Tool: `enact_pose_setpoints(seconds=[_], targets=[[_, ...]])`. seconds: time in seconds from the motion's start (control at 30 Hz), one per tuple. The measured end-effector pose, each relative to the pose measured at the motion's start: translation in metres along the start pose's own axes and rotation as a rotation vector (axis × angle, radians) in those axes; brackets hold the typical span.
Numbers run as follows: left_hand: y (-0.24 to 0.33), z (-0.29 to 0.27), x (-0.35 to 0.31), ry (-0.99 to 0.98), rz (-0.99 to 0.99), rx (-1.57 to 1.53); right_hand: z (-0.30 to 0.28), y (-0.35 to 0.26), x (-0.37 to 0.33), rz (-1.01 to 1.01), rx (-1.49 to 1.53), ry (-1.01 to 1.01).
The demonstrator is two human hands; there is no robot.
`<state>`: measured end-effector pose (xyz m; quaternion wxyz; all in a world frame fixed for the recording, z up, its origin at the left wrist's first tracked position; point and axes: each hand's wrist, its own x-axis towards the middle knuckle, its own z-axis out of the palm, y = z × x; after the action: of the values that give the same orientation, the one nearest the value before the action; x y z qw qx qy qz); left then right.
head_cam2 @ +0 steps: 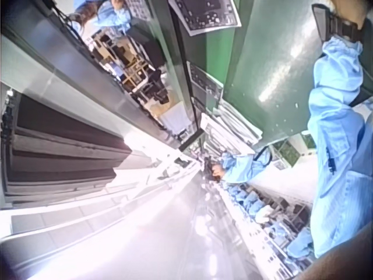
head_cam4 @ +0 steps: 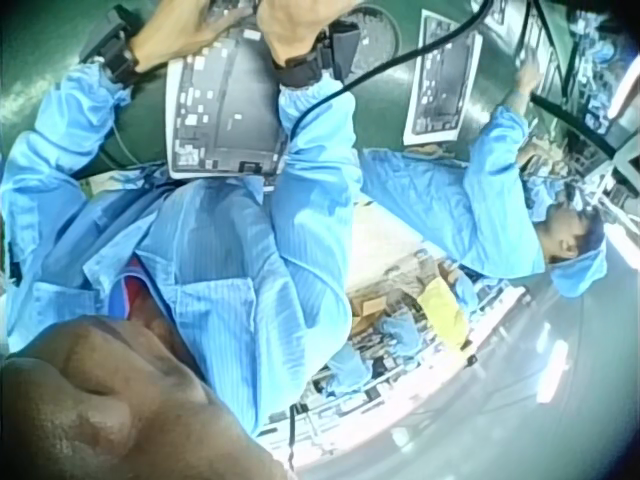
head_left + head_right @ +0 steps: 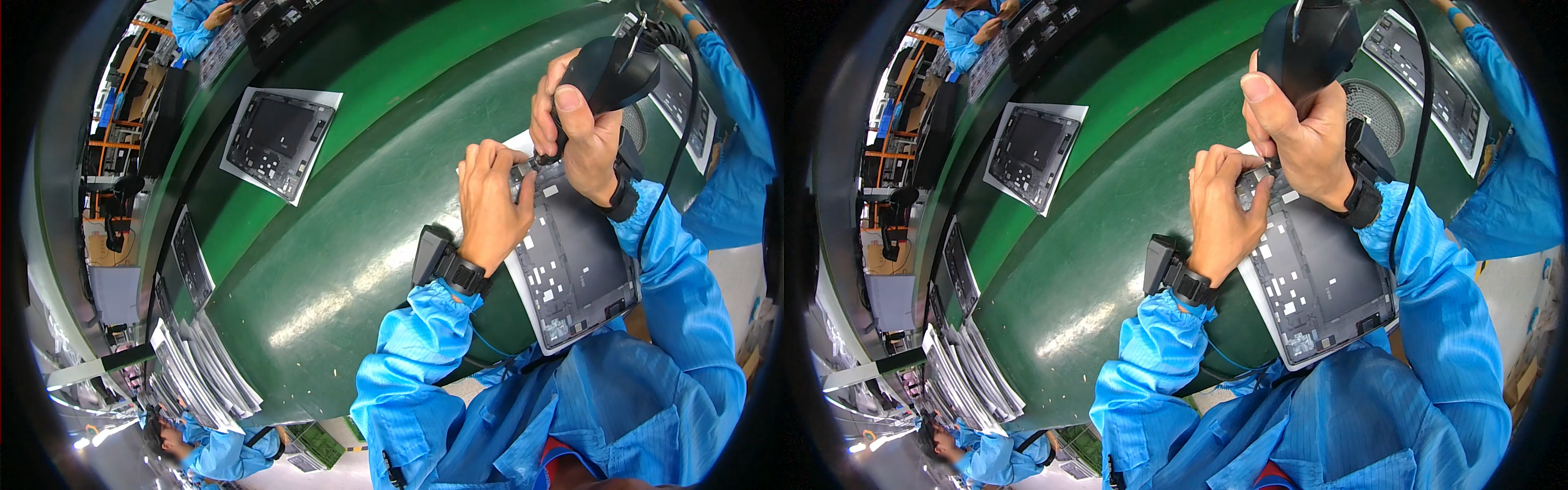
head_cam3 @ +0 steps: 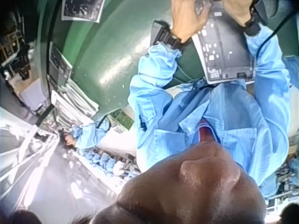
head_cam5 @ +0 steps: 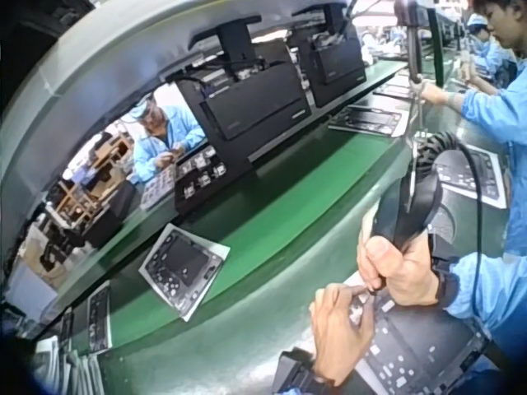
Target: The recorder uses an electric screwdriver to fasten components onto a flat electronic board or housing.
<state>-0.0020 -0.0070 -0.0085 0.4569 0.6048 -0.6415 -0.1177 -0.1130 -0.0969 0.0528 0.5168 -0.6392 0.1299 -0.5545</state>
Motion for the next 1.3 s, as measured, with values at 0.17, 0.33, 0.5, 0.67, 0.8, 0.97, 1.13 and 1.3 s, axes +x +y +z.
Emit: enact_pose_setpoints(seconds=[0.17, 0.33, 0.5, 0.67, 0.8, 0.97, 1.13, 1.3], targets=[[-0.001, -0.002, -0.002, 0.005, -0.003, -0.006, 0.010, -0.003, -0.002, 0.025, 0.060, 0.064], [-0.001, -0.002, -0.003, 0.000, -0.002, 0.001, 0.006, 0.003, -0.006, 0.028, 0.069, 0.063], [-0.003, -0.005, -0.002, 0.010, 0.005, 0.009, 0.006, 0.005, -0.005, 0.034, 0.029, 0.010], [0.001, -0.002, 0.000, -0.009, 0.016, 0.002, 0.007, -0.001, -0.007, 0.014, 0.149, 0.068], [0.004, -0.006, 0.000, -0.007, 0.058, 0.033, 0.004, 0.002, -0.011, 0.051, 0.042, 0.112], [0.006, -0.013, -0.002, -0.038, 0.031, 0.089, 0.014, -0.007, -0.004, 0.012, 0.071, 0.201], [0.011, -0.010, 0.002, -0.044, 0.020, 0.083, -0.098, -0.040, 0.021, -0.130, -0.306, 0.394], [0.013, -0.009, 0.004, -0.052, 0.010, 0.085, -0.146, -0.024, 0.019, -0.150, -0.236, 0.411]])
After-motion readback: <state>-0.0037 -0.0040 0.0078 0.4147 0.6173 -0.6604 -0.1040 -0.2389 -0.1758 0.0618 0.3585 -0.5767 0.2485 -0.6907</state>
